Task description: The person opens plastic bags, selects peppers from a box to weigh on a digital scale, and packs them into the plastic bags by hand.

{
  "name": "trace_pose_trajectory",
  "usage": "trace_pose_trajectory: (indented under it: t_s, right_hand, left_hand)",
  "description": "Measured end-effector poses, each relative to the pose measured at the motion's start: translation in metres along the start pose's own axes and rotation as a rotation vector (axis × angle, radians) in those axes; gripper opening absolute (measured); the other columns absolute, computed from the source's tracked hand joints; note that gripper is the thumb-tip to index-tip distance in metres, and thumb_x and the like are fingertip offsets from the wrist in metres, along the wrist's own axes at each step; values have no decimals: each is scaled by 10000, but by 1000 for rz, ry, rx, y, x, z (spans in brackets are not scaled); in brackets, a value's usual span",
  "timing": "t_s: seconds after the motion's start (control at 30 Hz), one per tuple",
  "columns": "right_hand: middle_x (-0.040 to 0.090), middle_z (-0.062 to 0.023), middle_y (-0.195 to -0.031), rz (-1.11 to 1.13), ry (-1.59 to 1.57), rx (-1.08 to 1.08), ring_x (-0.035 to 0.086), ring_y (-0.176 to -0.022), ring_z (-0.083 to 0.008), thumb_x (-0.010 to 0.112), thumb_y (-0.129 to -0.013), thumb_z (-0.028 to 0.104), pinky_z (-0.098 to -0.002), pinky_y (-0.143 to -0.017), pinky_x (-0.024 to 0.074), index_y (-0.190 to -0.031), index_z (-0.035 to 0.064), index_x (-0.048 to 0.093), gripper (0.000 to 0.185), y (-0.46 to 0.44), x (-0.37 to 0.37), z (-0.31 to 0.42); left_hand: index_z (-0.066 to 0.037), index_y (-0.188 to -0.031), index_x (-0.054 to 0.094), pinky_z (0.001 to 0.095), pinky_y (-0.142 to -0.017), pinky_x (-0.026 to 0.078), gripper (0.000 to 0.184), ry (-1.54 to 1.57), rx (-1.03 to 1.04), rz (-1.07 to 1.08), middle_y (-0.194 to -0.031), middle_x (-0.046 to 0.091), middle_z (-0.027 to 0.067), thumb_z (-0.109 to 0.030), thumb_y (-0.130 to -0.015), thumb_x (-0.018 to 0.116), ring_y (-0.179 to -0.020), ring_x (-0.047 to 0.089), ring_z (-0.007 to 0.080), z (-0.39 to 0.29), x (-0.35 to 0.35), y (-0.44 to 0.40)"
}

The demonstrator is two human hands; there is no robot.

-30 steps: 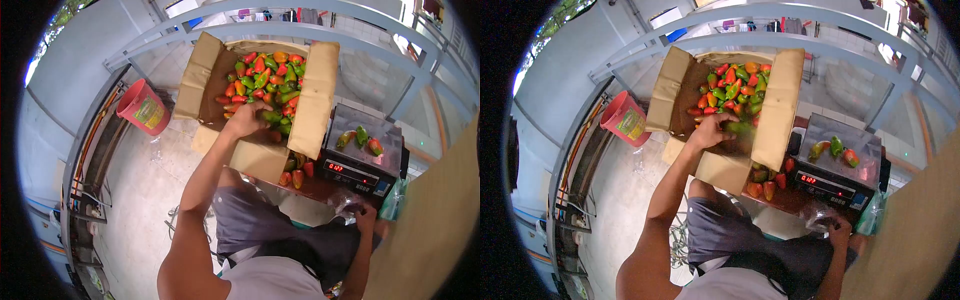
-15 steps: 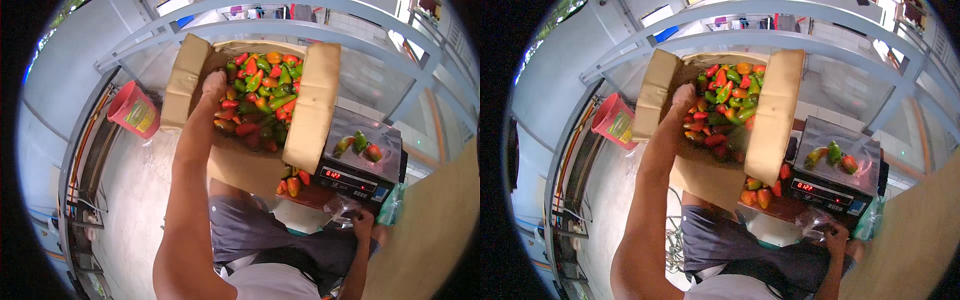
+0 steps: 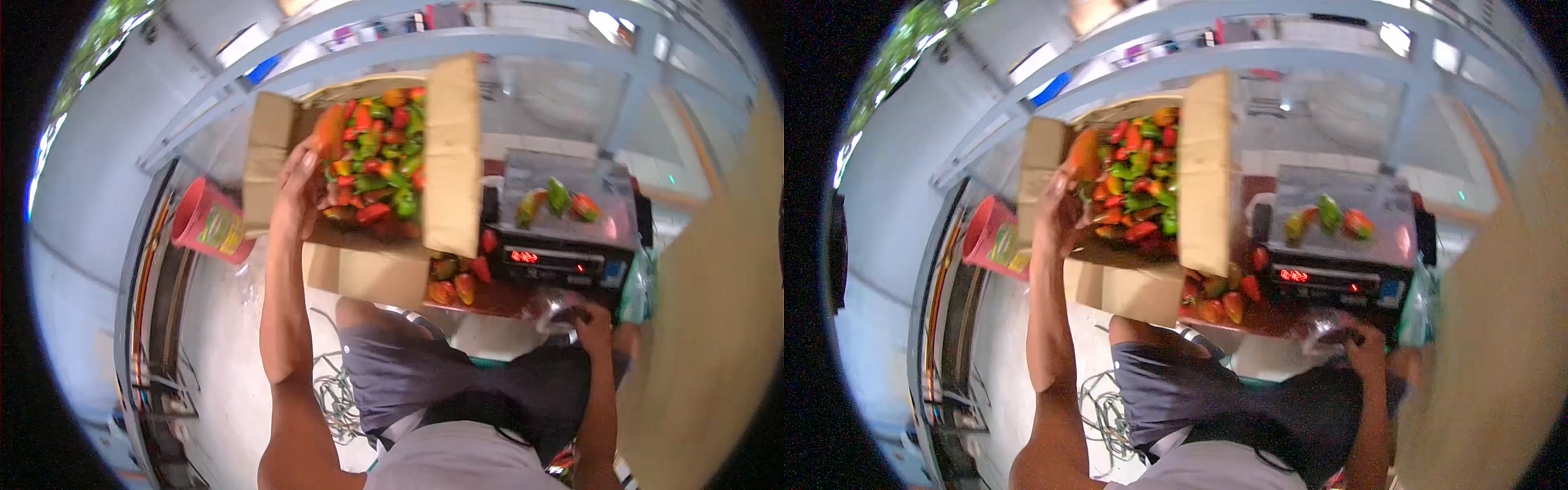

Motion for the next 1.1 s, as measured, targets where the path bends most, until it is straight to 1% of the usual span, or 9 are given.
trace_pose_trajectory:
  t_s: [0.1,0.17,0.27,0.37,0.4,0.53,0.67,0.8,1.1]
  right_hand:
    - [688,-141,-808,137,-85,137,631,-676,-231,722,-728,114,-335,-669,510,-1003,27,744,289,-7,-8,17]
    - [727,-130,-971,-4,6,63,680,-824,-284,741,-763,161,-380,-809,540,-1091,89,747,335,4,21,-38]
    - [725,-127,-954,111,-170,169,672,-808,-262,735,-759,130,-364,-806,537,-1090,83,749,335,-7,-17,23]
    - [721,-135,-948,115,-202,181,667,-787,-259,721,-737,89,-360,-792,539,-1084,78,751,348,-7,-17,20]
    - [719,-136,-939,94,-212,148,660,-770,-254,712,-732,80,-360,-781,540,-1083,79,752,353,-6,-18,20]
    - [720,-140,-948,83,-229,147,659,-755,-243,689,-717,54,-354,-761,545,-1075,84,756,366,-5,-18,12]
    - [729,-150,-1035,168,-185,224,694,-856,-257,696,-717,54,-344,-798,552,-1072,93,757,363,-8,-13,9]
    - [720,-159,-1092,97,-273,108,704,-939,-273,711,-718,64,-343,-839,550,-1074,94,754,360,-12,-17,21]
    - [714,-166,-1128,92,-328,142,695,-1031,-283,737,-754,101,-395,-946,527,-1081,64,745,329,-13,-17,22]
  left_hand:
    - [-34,-1324,540,216,-546,447,467,-85,64,163,-1080,698,118,-283,-942,636,-630,593,103,-9,72,14]
    - [-31,-1336,540,218,-579,459,478,0,140,280,-1072,701,104,-252,-927,654,-671,611,111,-7,134,29]
    - [-49,-1322,588,240,-704,483,498,-249,286,364,-1048,620,58,-90,-851,745,-876,583,98,28,203,33]
    - [-19,-1241,608,376,-844,503,477,-683,568,390,-1056,604,182,-94,-793,754,-953,614,346,66,260,32]
    - [-41,-1237,619,386,-851,500,472,-694,566,408,-1075,611,168,-87,-786,750,-983,611,344,90,272,30]
    - [-80,-1213,641,422,-858,494,490,-947,654,556,-1125,613,148,-33,-729,706,-1047,585,368,156,304,37]
    - [-113,-1205,650,458,-899,471,524,-1063,703,576,-1138,614,124,0,-694,666,-1074,571,351,188,311,33]
    - [-123,-1191,655,462,-919,463,527,-1126,699,534,-1132,616,114,13,-682,659,-1095,565,343,211,312,26]
    - [-107,-1183,651,455,-959,445,476,-1095,631,528,-1141,597,129,-9,-718,652,-1129,553,340,196,303,27]
Point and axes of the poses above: each hand's wrist, its own y-axis away from the middle knuckle, its own x-axis out of the palm, z = x × y, the point moved 7 cm from there along -y, towards the middle knuckle
